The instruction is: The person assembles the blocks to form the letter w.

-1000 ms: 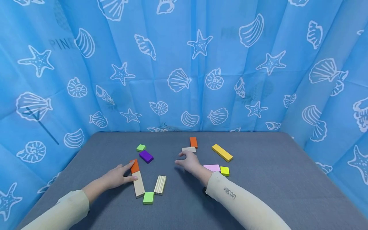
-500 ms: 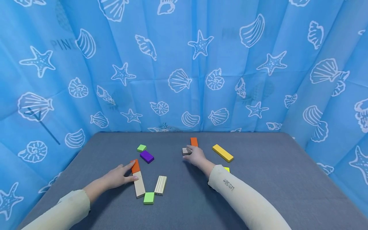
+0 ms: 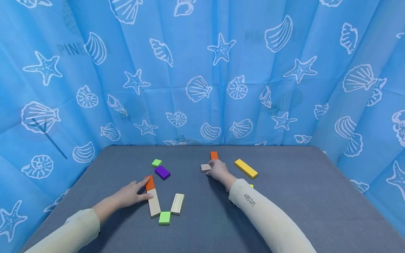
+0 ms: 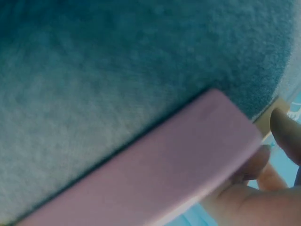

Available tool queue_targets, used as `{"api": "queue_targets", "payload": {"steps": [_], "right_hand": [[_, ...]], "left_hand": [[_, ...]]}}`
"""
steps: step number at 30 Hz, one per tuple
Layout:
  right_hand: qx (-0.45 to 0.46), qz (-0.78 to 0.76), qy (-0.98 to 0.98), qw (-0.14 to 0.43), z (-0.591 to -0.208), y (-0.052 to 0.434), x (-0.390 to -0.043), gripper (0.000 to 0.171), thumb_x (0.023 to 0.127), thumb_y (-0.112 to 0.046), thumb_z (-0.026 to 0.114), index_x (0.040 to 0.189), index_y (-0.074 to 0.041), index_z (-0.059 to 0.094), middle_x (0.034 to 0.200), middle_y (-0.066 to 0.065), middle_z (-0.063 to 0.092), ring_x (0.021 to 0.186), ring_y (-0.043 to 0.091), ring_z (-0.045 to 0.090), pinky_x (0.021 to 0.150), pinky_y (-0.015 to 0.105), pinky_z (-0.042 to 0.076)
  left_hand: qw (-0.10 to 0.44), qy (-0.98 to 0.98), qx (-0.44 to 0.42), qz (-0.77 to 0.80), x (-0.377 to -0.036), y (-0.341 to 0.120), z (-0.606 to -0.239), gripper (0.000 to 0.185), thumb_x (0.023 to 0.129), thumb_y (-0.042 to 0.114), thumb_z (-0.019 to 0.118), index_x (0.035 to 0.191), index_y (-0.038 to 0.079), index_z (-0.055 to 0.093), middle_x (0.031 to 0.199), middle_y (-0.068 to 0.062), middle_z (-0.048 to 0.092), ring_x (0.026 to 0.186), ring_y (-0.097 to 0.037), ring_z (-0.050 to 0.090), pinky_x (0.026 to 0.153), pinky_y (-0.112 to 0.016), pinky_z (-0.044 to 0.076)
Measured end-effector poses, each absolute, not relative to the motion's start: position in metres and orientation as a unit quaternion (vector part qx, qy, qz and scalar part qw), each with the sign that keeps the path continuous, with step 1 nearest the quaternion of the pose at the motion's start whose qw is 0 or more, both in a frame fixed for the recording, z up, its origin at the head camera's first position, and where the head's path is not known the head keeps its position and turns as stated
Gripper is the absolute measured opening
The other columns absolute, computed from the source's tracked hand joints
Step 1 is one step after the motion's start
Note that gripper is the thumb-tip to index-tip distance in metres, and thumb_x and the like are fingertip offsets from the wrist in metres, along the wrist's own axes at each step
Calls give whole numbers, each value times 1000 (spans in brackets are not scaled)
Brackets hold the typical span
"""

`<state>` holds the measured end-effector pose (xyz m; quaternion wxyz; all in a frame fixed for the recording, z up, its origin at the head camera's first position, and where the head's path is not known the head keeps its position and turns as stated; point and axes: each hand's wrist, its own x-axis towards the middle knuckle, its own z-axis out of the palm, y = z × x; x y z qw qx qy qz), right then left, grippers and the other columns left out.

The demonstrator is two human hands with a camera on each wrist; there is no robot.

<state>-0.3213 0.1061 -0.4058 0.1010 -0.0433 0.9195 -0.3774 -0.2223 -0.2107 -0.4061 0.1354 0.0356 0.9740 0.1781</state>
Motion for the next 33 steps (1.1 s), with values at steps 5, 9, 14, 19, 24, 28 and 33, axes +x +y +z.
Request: {"api": "queue_targets", "payload": {"steps": [5,9,14,19,24,28,33], "right_hand": [[-40,-384,917,103,-407,106,-324,41,85,0,72,124,2,61,135,25,48,109,32,50,93,49,44],[-37,-367,923,105,-408,107,-325,47,84,0,74,129,3,59,136,27,49,113,33,50,97,50,42],[-43,-345,933,96,-407,107,-321,42,83,-5,76,122,6,63,123,23,58,102,30,54,92,46,47],[-49,-348,932,89,-405,106,-314,36,82,-14,79,111,3,65,109,16,60,90,26,54,81,41,47],[-24,-401,910,102,-400,100,-310,30,82,-15,79,100,-1,59,101,14,58,76,22,56,66,32,47],[-5,-490,863,120,-397,95,-307,28,84,-6,76,105,2,58,103,18,57,66,19,60,57,29,50],[-4,-578,806,127,-394,91,-304,34,90,-1,67,123,2,61,106,18,57,72,19,59,64,29,53]], "left_hand": [[135,974,34,179,-222,-211,-406,87,87,59,62,151,7,34,141,-40,35,125,-55,41,98,-65,34],[134,974,34,179,-222,-211,-406,87,87,59,62,151,7,33,140,-40,35,124,-55,41,98,-66,34],[135,974,33,181,-222,-211,-408,87,87,58,62,152,7,33,140,-39,35,124,-55,42,98,-66,34],[137,973,31,181,-222,-211,-409,87,87,58,63,152,8,33,140,-39,36,124,-54,42,98,-66,35],[136,974,31,179,-222,-210,-409,86,87,58,63,151,8,34,140,-39,37,123,-54,43,97,-66,35],[136,974,30,178,-222,-210,-408,86,88,58,62,151,8,34,140,-39,36,124,-54,42,98,-66,35],[136,974,29,177,-222,-209,-406,86,88,58,62,151,7,34,140,-39,36,124,-55,42,98,-65,35]]}}
